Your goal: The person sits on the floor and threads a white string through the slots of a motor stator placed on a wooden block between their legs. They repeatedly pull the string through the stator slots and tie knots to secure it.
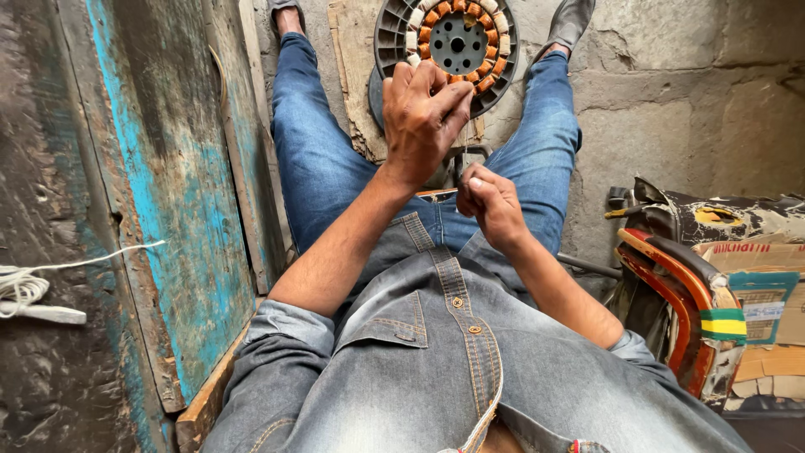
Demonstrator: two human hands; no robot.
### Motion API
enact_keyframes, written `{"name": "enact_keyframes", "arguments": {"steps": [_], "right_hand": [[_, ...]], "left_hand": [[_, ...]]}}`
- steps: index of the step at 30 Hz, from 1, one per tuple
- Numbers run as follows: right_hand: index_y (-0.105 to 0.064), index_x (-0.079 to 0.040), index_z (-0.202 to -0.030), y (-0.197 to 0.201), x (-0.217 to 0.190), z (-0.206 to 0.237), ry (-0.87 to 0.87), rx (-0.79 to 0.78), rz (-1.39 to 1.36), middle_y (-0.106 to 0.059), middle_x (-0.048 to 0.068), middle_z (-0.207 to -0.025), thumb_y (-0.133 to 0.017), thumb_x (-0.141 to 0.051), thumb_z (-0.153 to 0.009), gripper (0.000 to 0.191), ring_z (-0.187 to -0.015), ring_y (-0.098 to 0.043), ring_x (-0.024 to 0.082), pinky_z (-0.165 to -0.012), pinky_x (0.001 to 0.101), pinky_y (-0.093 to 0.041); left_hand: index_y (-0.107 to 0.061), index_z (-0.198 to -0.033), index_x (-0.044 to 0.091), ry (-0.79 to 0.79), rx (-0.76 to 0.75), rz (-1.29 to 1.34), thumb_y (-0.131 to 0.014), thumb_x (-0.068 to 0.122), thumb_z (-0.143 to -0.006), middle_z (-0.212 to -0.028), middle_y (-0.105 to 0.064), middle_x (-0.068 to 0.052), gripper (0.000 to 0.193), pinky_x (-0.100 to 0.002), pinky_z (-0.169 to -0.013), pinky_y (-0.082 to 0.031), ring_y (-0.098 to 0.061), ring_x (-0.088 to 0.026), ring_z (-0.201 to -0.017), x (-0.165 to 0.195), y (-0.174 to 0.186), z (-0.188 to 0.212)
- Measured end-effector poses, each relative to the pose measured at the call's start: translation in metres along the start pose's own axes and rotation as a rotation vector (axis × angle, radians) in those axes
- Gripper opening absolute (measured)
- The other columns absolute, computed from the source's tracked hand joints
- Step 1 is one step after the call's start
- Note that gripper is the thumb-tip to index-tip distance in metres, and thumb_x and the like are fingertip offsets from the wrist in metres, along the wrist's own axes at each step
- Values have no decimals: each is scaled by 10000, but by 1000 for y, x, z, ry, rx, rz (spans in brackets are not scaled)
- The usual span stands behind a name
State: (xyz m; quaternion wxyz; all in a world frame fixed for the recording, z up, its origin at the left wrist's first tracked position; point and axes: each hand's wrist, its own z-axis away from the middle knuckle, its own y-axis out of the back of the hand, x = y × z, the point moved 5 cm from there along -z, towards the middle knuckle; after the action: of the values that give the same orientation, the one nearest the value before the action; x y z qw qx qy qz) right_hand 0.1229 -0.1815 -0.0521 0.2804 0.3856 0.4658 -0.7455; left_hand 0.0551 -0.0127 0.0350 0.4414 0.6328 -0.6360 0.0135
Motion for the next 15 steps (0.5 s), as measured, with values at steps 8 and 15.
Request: {"name": "enact_keyframes", "arguments": {"steps": [8, 15], "right_hand": [[-360, -136, -716, 37, 21, -13, -74, 92, -299, -329, -5, -669, -501, -251, -1030, 363, -521, -279, 103, -484, 287, -247], [-319, -153, -662, 34, 25, -18, -36, 92, -256, -278, -18, -600, -499, -227, -1014, 402, -476, -219, 112, -446, 304, -211]], "left_hand": [[-761, -958, 177, 34, 46, 89, -820, 213, -884, -910, -540, 24, 101, -376, -799, -366, -480, -199, -900, 3, 2, 1], [-742, -901, 173, 125, 27, 9, -817, 233, -876, -914, -540, 11, 99, -392, -816, -357, -484, -205, -915, 13, 4, 5]]}}
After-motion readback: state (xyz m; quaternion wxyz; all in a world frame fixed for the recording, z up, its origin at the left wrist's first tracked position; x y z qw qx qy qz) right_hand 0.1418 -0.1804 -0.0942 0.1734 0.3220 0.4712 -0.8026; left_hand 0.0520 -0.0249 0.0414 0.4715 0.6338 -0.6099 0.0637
